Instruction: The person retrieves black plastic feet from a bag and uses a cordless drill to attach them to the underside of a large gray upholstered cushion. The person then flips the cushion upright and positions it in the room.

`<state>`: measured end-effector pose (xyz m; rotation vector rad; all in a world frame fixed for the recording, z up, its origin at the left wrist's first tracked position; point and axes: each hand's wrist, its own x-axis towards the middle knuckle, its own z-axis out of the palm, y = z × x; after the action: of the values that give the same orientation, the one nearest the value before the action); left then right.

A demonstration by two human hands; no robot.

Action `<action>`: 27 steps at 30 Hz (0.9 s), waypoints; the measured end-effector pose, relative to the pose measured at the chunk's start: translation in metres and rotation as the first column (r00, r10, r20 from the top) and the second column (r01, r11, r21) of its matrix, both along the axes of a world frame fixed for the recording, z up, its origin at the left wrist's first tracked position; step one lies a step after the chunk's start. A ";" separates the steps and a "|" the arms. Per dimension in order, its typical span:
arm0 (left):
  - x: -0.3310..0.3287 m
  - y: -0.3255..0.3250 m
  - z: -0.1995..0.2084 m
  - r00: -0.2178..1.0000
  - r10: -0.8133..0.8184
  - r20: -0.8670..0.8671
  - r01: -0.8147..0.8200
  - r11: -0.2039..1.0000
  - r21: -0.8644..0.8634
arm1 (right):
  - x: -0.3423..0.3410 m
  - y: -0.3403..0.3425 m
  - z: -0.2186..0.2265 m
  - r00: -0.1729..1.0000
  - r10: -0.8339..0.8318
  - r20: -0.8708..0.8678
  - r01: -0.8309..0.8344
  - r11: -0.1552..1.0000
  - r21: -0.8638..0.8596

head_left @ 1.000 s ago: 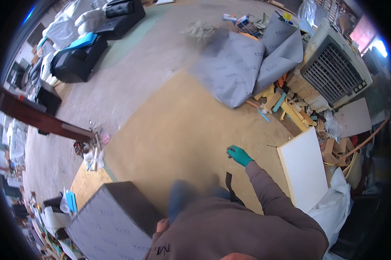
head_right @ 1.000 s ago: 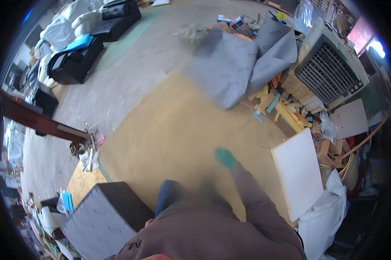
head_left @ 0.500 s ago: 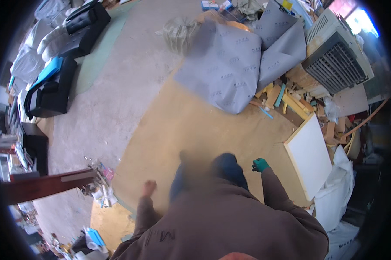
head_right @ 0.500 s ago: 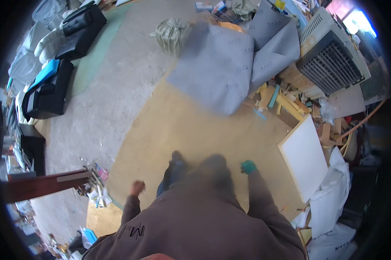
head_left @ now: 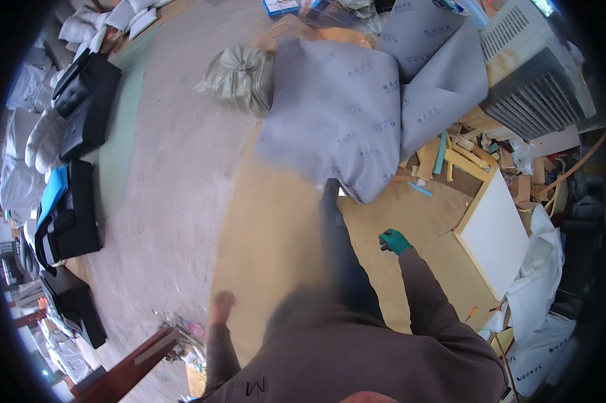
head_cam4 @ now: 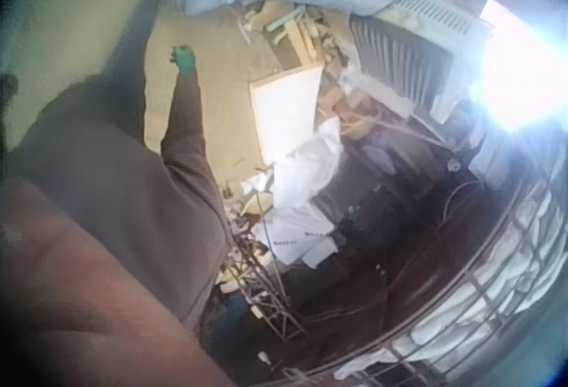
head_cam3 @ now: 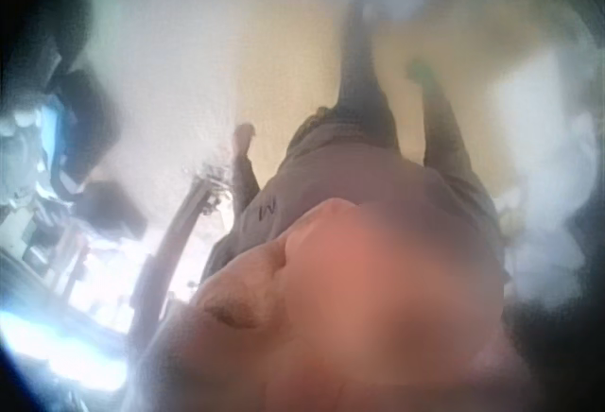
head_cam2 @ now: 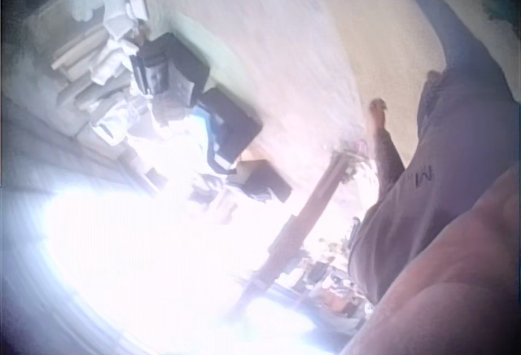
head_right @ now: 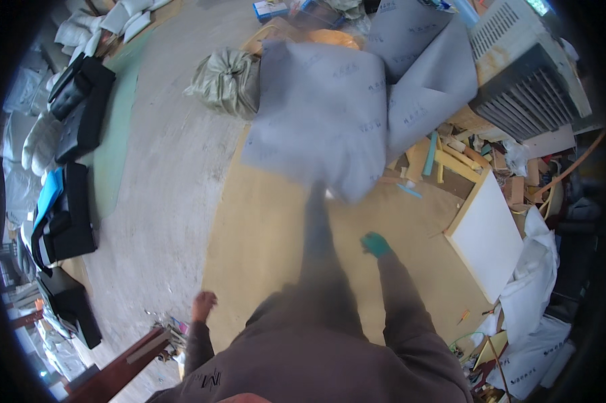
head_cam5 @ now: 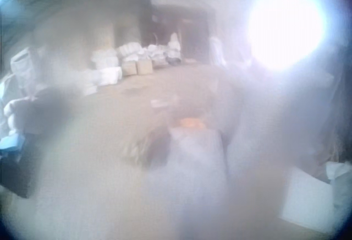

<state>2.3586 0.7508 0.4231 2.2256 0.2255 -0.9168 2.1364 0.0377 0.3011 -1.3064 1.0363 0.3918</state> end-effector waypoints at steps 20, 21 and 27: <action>-0.008 -0.174 0.166 0.702 0.221 -0.677 0.096 0.912 0.398 | 0.760 -0.414 -0.056 0.828 0.499 -0.257 -0.373 0.149 -0.916; -0.008 -0.167 0.176 0.733 0.017 -0.680 0.256 0.920 0.298 | 0.753 -0.399 -0.063 0.809 0.570 -0.143 -0.374 0.310 -0.874; 0.059 -0.131 0.151 0.641 -0.064 -0.765 0.361 0.904 0.228 | 0.590 -0.215 -0.093 0.259 0.954 -0.149 -0.696 0.078 -0.713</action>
<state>2.4174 0.6195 0.5740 2.0800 0.5485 -2.0681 2.7261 -0.1772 0.2083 -2.5575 -0.1865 0.6455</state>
